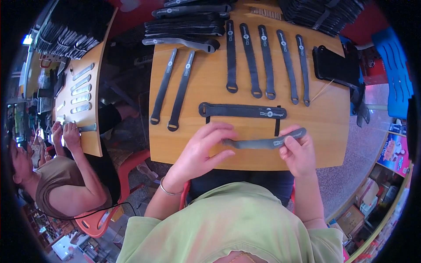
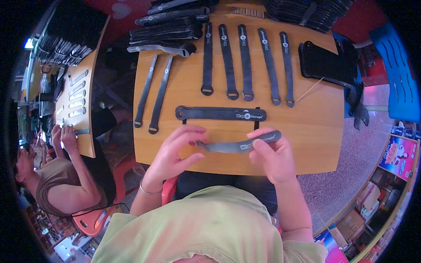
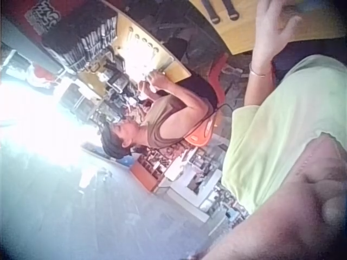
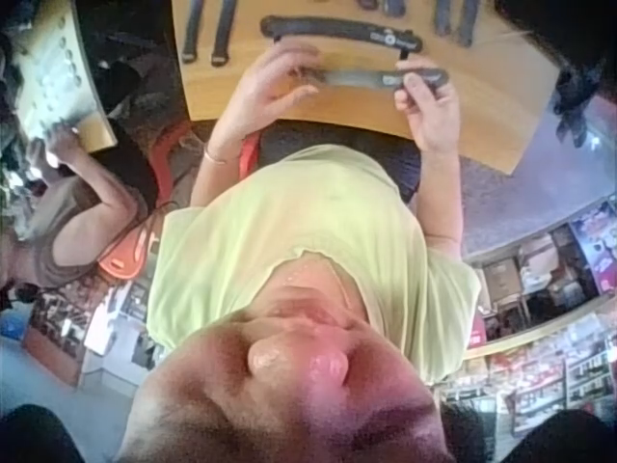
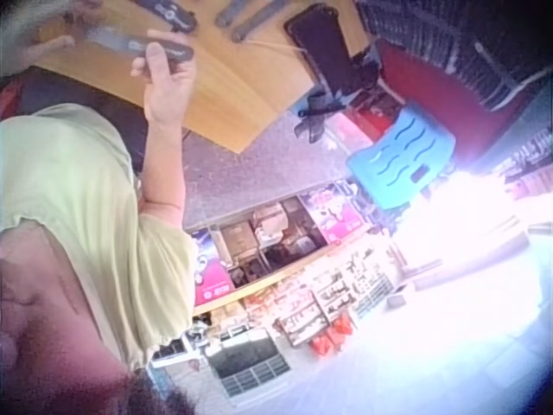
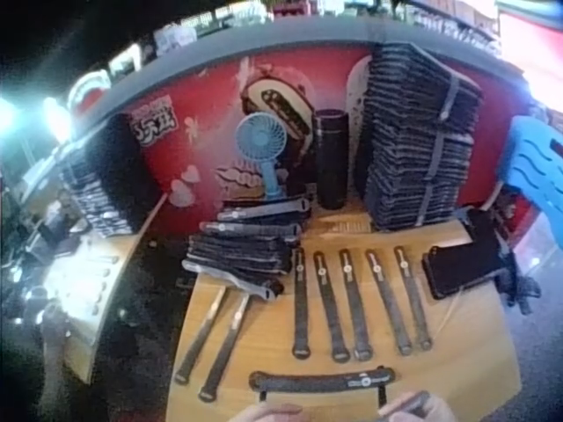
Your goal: Assemble storage straps by attaching plastic buckle components to textile strips and stacking the finished products.
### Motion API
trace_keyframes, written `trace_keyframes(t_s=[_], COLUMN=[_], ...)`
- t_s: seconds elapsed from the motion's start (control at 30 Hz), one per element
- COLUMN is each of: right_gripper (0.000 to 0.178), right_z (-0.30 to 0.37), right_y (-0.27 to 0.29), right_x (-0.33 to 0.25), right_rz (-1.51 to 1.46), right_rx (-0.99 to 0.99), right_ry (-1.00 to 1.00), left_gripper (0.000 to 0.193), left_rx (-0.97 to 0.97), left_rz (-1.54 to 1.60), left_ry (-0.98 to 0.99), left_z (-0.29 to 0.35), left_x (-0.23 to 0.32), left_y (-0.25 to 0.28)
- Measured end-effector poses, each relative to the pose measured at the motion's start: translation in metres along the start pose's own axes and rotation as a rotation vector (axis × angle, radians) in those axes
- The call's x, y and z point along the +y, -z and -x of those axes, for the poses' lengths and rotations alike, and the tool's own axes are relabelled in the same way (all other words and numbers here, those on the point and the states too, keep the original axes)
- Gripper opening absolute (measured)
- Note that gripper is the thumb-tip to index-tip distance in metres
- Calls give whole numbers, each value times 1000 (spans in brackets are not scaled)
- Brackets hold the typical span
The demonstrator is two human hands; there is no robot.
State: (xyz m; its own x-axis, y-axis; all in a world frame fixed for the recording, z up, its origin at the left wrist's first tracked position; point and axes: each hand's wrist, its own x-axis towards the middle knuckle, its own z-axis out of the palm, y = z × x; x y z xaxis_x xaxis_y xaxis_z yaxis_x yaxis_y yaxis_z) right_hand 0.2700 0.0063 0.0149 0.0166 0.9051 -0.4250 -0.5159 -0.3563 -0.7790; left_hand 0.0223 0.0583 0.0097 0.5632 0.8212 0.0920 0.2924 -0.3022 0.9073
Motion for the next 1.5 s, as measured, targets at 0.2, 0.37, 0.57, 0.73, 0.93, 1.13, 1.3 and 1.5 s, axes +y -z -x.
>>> trace_keyframes(t_s=[0.2, 0.37, 0.57, 0.73, 0.93, 1.13, 1.3, 1.5], right_gripper=[15, 16, 17, 15, 20, 20, 18, 20], right_z=[3, -4, -13, -22, -30, -34, -35, -37], right_y=[6, 12, 25, 23, 23, 23, 21, 21], right_x=[0, 4, 8, 9, 13, 18, 19, 22], right_rz=[63, 282, 451, 520, 664, 592, 558, 617], right_rx=[19, 78, 87, 149, 201, 232, 258, 287], right_ry=[45, 81, 167, 220, 335, 338, 356, 383], left_gripper=[16, 14, 15, 16, 16, 11, 9, 6], left_rx=[-91, -72, 136, 341, 446, 506, 523, 534], left_rz=[101, 31, 265, 477, 444, 395, 359, 262], left_ry=[101, 225, 355, 486, 439, 481, 474, 474], left_z=[10, 8, 15, 8, 1, -3, -4, -5], left_x=[-5, -6, -22, -29, -33, -41, -46, -51], left_y=[2, 16, 17, 15, 11, 9, 6, 4])
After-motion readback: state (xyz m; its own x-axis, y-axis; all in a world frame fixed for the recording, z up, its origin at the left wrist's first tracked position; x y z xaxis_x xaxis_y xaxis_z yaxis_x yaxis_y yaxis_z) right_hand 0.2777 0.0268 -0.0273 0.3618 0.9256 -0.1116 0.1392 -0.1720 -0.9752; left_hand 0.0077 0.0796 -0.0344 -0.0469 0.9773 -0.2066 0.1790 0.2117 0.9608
